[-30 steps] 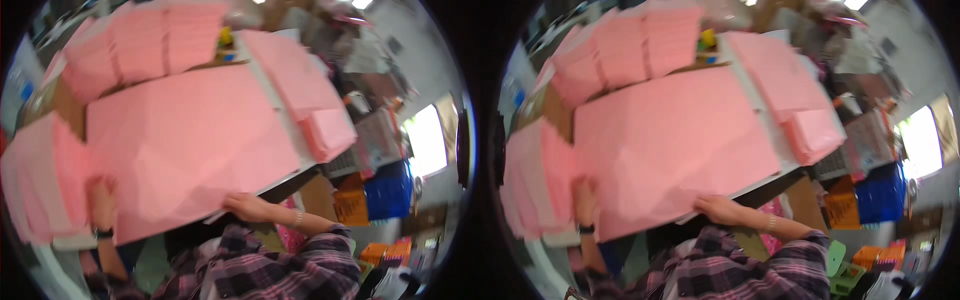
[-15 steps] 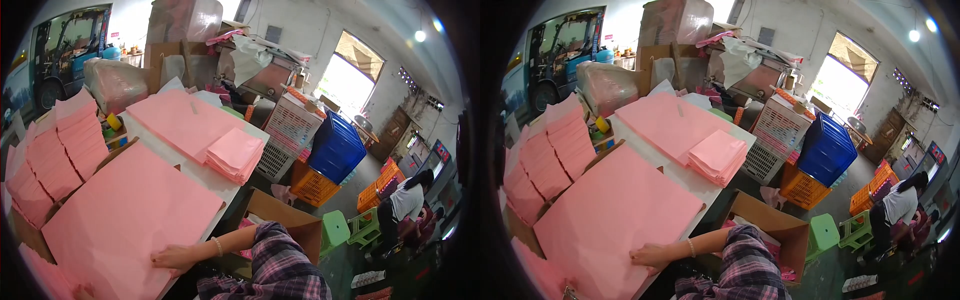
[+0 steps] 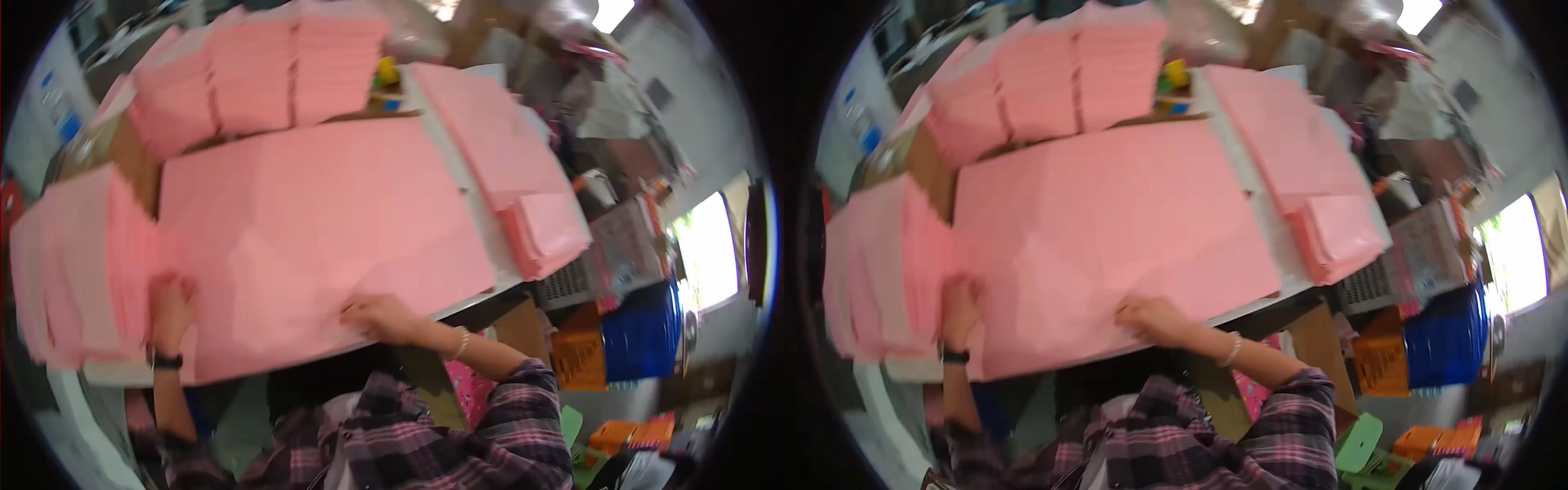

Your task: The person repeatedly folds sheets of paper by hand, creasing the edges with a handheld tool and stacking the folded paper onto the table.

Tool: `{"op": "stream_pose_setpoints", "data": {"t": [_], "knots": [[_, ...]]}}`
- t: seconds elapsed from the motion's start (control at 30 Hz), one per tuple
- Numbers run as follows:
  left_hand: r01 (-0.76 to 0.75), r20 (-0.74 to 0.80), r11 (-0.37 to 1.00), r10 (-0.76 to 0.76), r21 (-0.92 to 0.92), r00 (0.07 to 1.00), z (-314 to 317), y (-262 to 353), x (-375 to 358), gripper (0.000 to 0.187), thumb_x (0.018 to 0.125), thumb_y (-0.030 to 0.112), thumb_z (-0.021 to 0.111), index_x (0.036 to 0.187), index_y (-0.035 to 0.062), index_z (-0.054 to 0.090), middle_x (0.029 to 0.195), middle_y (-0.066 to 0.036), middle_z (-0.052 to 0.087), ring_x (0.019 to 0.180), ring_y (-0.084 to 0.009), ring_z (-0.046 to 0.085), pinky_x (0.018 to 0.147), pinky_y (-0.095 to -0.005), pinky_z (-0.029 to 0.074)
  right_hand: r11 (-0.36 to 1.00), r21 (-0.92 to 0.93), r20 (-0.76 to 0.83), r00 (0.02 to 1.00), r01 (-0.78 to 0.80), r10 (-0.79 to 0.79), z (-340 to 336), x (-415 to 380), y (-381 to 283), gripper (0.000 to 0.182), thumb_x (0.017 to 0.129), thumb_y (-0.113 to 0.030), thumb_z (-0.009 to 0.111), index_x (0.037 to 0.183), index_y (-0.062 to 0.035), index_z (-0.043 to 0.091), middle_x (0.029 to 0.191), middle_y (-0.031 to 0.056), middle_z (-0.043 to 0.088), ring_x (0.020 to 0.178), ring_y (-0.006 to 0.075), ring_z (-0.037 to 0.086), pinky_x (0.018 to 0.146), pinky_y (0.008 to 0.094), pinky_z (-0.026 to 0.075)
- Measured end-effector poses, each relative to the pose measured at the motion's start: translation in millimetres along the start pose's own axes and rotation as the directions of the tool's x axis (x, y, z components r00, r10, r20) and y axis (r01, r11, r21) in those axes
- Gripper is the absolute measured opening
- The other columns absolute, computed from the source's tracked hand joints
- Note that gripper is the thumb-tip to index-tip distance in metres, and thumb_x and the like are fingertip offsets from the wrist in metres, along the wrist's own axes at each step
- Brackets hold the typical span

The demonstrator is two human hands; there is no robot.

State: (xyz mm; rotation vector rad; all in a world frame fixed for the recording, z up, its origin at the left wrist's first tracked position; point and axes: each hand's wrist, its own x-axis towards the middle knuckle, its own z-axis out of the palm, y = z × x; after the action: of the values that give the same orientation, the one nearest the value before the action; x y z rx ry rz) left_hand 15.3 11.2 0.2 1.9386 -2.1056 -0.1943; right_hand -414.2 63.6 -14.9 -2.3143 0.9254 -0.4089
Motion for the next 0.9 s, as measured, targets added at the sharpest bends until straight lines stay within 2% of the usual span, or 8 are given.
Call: {"op": "stream_pose_setpoints", "data": {"t": [0.3, 0.4, 0.5, 0.63, 0.73, 0.77, 0.83, 0.9], "knots": [[-0.007, -0.129, 0.993, 0.023, 0.119, 0.991, 12.4, 15.1, -19.4, 0.044, 0.087, 0.024, 0.065, 0.123, -0.0006, 0.057, 0.120, -0.023, 0.060, 0.112, -0.0422, 0.055, 0.098, -0.0489, 0.042, 0.943, -0.229, -0.029, 0.967, 0.241, -0.254, -29.3, 12.8, -12.2, 0.043, 0.064, 0.002, 0.066, 0.104, -0.0139, 0.068, 0.120, 0.0002, 0.066, 0.108, 0.0226, 0.064, 0.076, 0.0349, 0.056], [-0.383, 0.033, 0.899, 0.385, 0.212, 0.922, -12.3, 46.3, -38.9, 0.056, 0.090, 0.028, 0.061, 0.137, 0.0011, 0.047, 0.133, -0.023, 0.054, 0.128, -0.0400, 0.047, 0.110, -0.0487, 0.033, 0.981, 0.161, 0.181, 0.975, 0.104, -0.132, -64.0, -5.6, -42.8, 0.046, 0.061, 0.006, 0.061, 0.103, -0.0121, 0.069, 0.120, 0.0025, 0.067, 0.112, 0.0223, 0.063, 0.079, 0.0357, 0.056], [-0.581, 0.147, 0.759, 0.636, -0.293, 0.757, -18.7, 53.9, -48.3, 0.058, 0.093, 0.033, 0.055, 0.140, 0.0019, 0.045, 0.141, -0.022, 0.048, 0.135, -0.0390, 0.040, 0.115, -0.0491, 0.026, 0.838, 0.503, 0.422, 0.906, -0.211, -0.026, -104.9, -27.2, -48.1, 0.030, 0.065, 0.004, 0.065, 0.093, -0.0056, 0.065, 0.104, 0.0093, 0.069, 0.095, 0.0203, 0.065, 0.076, 0.0320, 0.052], [-0.457, 0.282, 0.619, 0.741, -0.639, 0.609, 0.5, 45.0, -41.6, 0.059, 0.098, 0.046, 0.044, 0.136, 0.0002, 0.049, 0.145, -0.021, 0.045, 0.133, -0.0334, 0.044, 0.115, -0.0466, 0.028, 0.647, 0.753, -0.022, 0.980, -0.115, 0.200, -136.3, -31.0, -29.6, 0.011, 0.085, -0.009, 0.068, 0.082, -0.0066, 0.057, 0.074, -0.0043, 0.046, 0.063, 0.0058, 0.041, 0.054, 0.0256, 0.034], [0.549, 0.473, 0.041, 0.564, -0.835, 0.677, 36.4, 8.9, -30.8, 0.069, 0.101, 0.054, 0.031, 0.141, -0.0003, 0.042, 0.146, -0.016, 0.044, 0.134, -0.0278, 0.043, 0.112, -0.0434, 0.034, 0.215, 0.965, -0.043, 0.717, -0.150, 0.696, -146.6, 21.0, -25.4, 0.014, 0.089, -0.020, 0.067, 0.089, -0.0105, 0.057, 0.075, -0.0076, 0.046, 0.061, 0.0032, 0.039, 0.053, 0.0200, 0.028], [0.546, 0.473, 0.050, 0.571, -0.836, 0.671, 51.9, -3.0, -31.2, 0.069, 0.101, 0.054, 0.031, 0.141, -0.0003, 0.042, 0.146, -0.016, 0.044, 0.134, -0.0278, 0.043, 0.112, -0.0434, 0.034, 0.215, 0.961, -0.081, 0.568, -0.174, 0.819, -155.8, 44.9, -26.2, 0.016, 0.090, -0.023, 0.067, 0.092, -0.0110, 0.058, 0.075, -0.0073, 0.046, 0.060, 0.0027, 0.038, 0.054, 0.0189, 0.027], [0.352, 0.352, 0.069, -0.013, -0.933, 0.936, 74.9, -18.3, -34.1, 0.077, 0.100, 0.062, 0.024, 0.138, -0.0007, 0.047, 0.133, -0.014, 0.056, 0.127, -0.0234, 0.049, 0.109, -0.0409, 0.037, 0.222, 0.950, -0.007, 0.692, -0.222, 0.722, -155.1, 71.1, 45.1, 0.021, 0.092, -0.031, 0.066, 0.095, -0.0103, 0.060, 0.079, -0.0056, 0.052, 0.061, 0.0033, 0.041, 0.051, 0.0182, 0.028], [0.388, 0.388, -0.040, -0.008, -0.921, 0.921, 56.2, 3.8, -26.5, 0.071, 0.101, 0.057, 0.029, 0.136, -0.0009, 0.049, 0.129, -0.013, 0.058, 0.122, -0.0232, 0.052, 0.107, -0.0400, 0.040, 0.199, 0.937, 0.023, 0.619, -0.288, 0.785, -151.5, 94.2, 78.9, 0.026, 0.093, -0.034, 0.063, 0.100, -0.0091, 0.061, 0.085, -0.0033, 0.058, 0.064, 0.0034, 0.046, 0.048, 0.0187, 0.029]]}}
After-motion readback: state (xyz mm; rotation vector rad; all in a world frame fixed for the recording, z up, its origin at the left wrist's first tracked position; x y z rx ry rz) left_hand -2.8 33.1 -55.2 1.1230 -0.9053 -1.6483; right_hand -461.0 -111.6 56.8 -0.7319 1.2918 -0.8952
